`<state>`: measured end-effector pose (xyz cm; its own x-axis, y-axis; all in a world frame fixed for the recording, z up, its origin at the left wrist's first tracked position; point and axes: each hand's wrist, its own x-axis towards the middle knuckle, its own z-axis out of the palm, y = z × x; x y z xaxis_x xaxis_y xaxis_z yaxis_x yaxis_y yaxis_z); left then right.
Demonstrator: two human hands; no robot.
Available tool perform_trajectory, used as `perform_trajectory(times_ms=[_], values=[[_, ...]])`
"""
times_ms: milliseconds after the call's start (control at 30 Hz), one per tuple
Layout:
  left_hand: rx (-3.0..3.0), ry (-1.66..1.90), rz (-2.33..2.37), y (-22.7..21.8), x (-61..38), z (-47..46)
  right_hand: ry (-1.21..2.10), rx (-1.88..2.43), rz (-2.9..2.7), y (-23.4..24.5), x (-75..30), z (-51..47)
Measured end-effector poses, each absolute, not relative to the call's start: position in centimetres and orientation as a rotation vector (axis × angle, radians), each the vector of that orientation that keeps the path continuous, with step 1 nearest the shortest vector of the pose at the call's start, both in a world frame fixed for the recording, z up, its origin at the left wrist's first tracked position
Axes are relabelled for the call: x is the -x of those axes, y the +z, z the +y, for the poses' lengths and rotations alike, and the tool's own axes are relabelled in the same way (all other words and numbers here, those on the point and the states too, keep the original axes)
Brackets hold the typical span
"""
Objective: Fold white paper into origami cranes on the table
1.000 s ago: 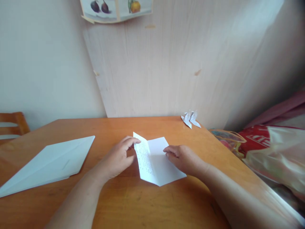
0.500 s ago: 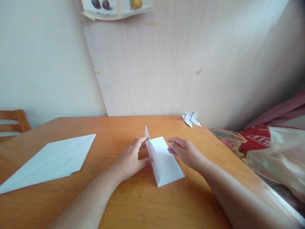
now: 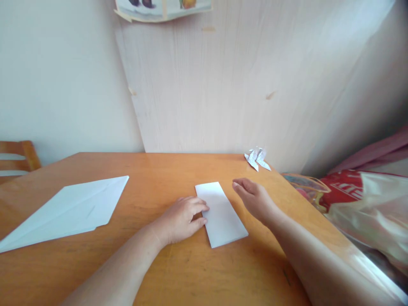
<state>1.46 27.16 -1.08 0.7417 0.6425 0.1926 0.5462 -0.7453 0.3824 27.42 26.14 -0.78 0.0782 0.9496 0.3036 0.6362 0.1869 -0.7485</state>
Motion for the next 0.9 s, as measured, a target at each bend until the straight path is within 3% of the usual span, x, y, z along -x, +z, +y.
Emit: perform_trajectory(times_ms=[600,900], values=[[-2.586,0.467,1.009,-0.7,-0.9,27.4,0.547,1.364,-2.445,1.9,-25.0,21.3],[-2.570,0.472,0.989,-0.7,-0.7,27.6,0.460,1.365,-2.524,1.3,-24.3,20.6]])
